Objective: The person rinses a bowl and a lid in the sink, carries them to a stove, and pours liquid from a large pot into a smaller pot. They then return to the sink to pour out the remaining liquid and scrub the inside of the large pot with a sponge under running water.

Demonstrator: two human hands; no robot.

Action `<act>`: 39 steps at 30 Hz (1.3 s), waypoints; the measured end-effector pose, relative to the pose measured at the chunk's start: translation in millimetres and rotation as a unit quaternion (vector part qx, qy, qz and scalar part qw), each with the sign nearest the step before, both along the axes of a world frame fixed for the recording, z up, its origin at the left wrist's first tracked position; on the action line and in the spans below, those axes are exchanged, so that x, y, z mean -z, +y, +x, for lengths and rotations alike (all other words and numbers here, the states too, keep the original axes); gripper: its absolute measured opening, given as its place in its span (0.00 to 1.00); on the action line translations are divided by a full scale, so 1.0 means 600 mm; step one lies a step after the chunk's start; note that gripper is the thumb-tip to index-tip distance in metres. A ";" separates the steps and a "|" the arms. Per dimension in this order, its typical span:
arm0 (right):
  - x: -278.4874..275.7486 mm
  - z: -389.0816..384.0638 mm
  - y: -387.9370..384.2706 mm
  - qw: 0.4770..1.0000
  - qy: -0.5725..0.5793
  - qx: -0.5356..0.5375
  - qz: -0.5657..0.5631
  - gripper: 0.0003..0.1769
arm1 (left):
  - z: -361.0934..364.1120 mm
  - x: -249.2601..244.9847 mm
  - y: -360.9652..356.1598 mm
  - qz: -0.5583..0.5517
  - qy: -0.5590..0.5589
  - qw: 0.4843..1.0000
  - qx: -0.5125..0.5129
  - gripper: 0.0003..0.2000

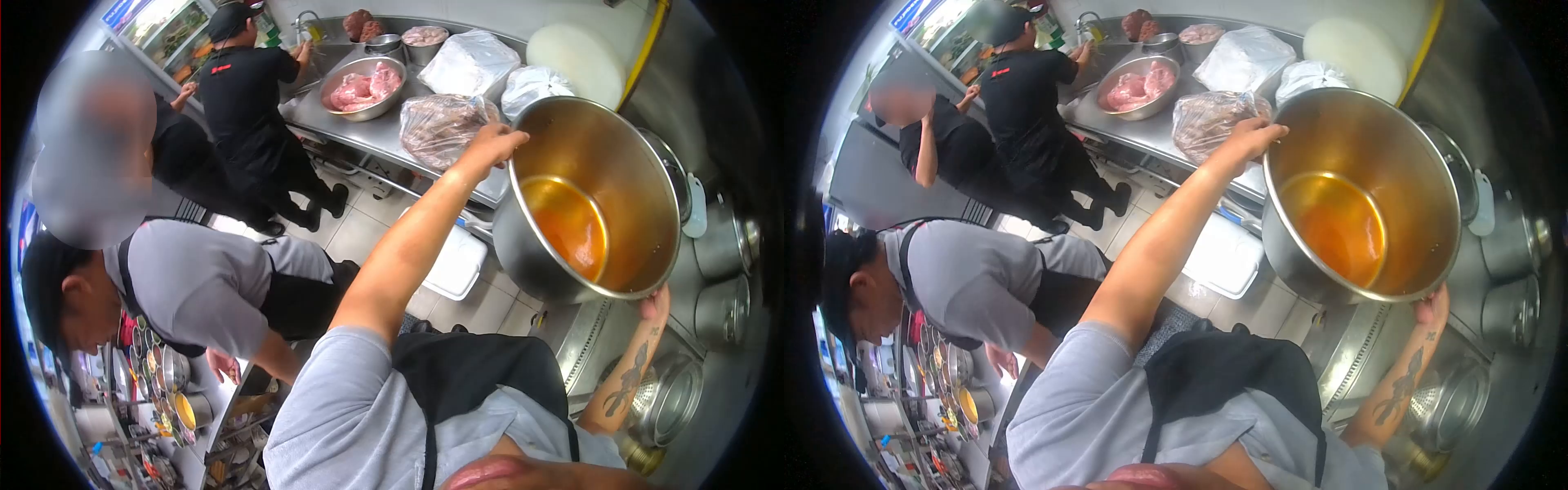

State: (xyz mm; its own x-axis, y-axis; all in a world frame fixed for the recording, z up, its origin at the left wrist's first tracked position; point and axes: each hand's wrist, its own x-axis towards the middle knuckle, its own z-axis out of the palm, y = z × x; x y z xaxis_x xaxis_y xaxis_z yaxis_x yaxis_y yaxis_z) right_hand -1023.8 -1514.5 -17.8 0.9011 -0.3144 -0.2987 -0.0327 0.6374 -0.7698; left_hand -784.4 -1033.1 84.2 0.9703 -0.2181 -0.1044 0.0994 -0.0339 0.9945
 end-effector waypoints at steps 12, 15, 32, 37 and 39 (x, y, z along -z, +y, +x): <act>-0.046 0.084 0.016 0.994 0.052 0.089 -0.030 0.09 | 0.004 0.010 0.020 0.025 -0.043 0.999 -0.008 0.08; -0.112 0.106 0.082 0.994 0.034 0.092 -0.057 0.07 | -0.019 0.014 0.062 0.041 -0.041 0.998 -0.040 0.09; -0.304 0.207 0.251 0.977 -0.123 -0.171 -0.047 0.05 | -0.187 0.090 0.212 -0.057 0.044 0.984 -0.163 0.12; -0.377 0.191 0.312 0.959 -0.147 -0.241 -0.013 0.05 | -0.239 0.070 0.268 -0.110 0.070 0.978 -0.163 0.08; -0.393 0.187 0.332 0.951 -0.166 -0.259 -0.021 0.05 | -0.252 0.059 0.295 -0.132 0.071 0.977 -0.149 0.06</act>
State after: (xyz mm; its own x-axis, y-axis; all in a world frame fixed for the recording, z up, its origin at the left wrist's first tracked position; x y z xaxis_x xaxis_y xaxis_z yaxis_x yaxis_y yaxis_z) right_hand -911.6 -1315.4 217.9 0.9807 0.1927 0.0329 -0.0848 0.5708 -0.8167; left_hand -935.4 -856.3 48.9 0.9745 0.0343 -0.2215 0.2041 0.2729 0.9401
